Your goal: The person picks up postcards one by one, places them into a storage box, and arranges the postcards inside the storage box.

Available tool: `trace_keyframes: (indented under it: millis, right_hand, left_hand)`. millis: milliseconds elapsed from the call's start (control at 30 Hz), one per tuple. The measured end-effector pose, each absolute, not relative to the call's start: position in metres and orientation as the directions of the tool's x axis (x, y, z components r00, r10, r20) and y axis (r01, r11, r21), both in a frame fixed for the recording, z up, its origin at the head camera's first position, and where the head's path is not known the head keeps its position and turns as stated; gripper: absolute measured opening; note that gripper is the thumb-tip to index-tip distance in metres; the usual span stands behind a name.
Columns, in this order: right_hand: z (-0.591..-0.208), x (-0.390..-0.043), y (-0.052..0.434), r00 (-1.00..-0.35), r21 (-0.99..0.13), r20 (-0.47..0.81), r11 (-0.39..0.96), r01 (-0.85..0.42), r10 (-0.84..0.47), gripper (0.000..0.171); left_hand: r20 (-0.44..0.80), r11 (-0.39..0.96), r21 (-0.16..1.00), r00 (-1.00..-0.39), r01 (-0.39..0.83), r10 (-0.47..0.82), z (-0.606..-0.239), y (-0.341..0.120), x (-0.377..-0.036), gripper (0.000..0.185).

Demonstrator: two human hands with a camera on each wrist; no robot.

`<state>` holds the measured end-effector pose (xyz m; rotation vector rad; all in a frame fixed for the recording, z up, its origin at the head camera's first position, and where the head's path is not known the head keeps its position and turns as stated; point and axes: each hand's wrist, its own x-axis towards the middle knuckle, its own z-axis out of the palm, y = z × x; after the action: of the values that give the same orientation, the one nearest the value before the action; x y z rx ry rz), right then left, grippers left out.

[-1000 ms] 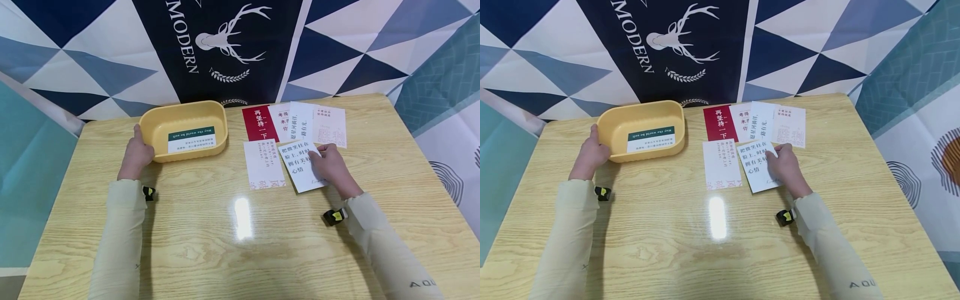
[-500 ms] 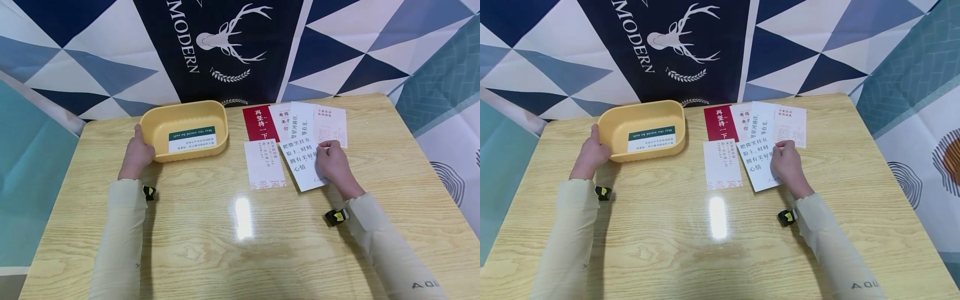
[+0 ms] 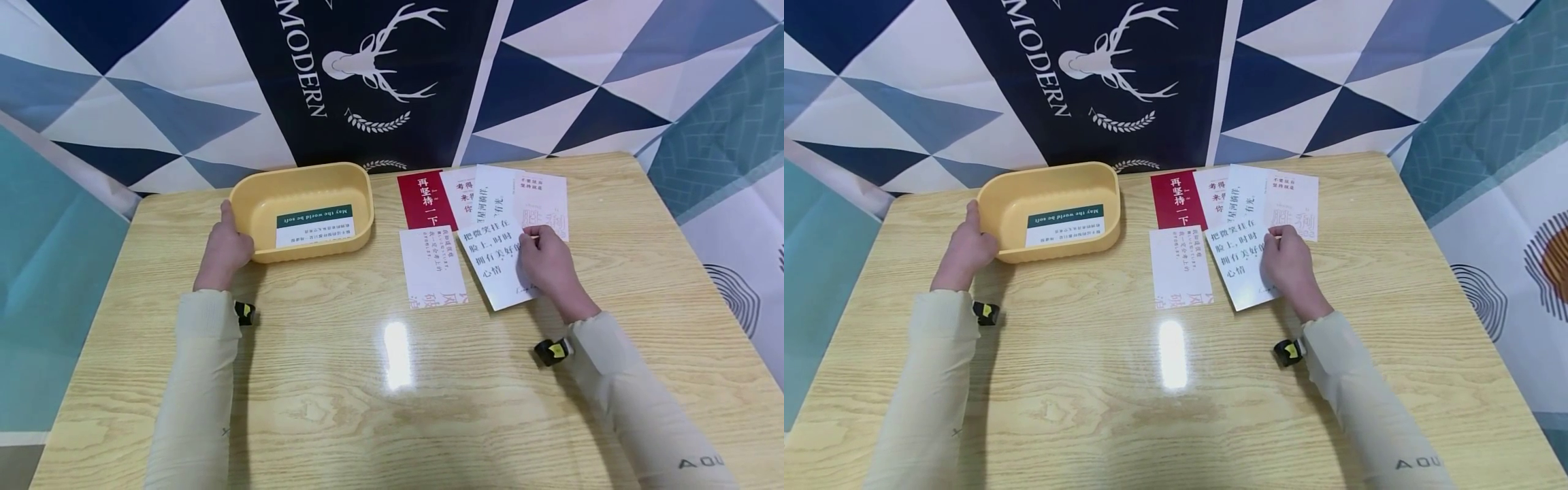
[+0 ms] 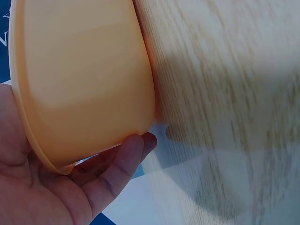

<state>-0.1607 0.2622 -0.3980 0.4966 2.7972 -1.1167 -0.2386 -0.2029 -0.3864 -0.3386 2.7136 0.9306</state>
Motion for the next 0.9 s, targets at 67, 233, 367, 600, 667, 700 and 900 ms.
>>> trace_keyframes:
  millis: [67,233,367,600,667,700,900]
  right_hand:
    - [-0.395,-0.162,0.261,-0.949,-0.659,-0.185,0.683,0.313,0.256,0.048]
    - [-0.386,-0.165,0.259,-0.96,-0.674,-0.157,0.686,0.275,0.231,0.047]
    - [-0.381,-0.167,0.257,-0.97,-0.679,-0.119,0.695,0.236,0.213,0.045]
    - [-0.376,-0.169,0.255,-0.978,-0.675,-0.111,0.709,0.205,0.177,0.043]
    - [-0.375,-0.171,0.255,-0.98,-0.67,-0.114,0.716,0.198,0.164,0.043]
    - [-0.375,-0.171,0.254,-0.981,-0.668,-0.116,0.718,0.194,0.157,0.042]
    - [-0.371,-0.177,0.249,-0.988,-0.677,-0.105,0.72,0.154,0.113,0.042]
  left_hand:
    - [-0.309,0.765,0.57,-0.941,-0.3,-0.138,-0.386,-0.203,-0.239,0.081]
    - [-0.312,0.763,0.571,-0.94,-0.303,-0.14,-0.387,-0.204,-0.239,0.081]
    - [-0.318,0.762,0.569,-0.937,-0.31,-0.144,-0.387,-0.204,-0.239,0.081]
    - [-0.317,0.758,0.574,-0.938,-0.31,-0.143,-0.387,-0.204,-0.239,0.082]
    - [-0.319,0.756,0.575,-0.937,-0.313,-0.145,-0.387,-0.204,-0.239,0.082]
    - [-0.319,0.757,0.574,-0.937,-0.313,-0.145,-0.387,-0.204,-0.239,0.082]
    - [-0.312,0.756,0.577,-0.939,-0.309,-0.145,-0.387,-0.202,-0.24,0.082]
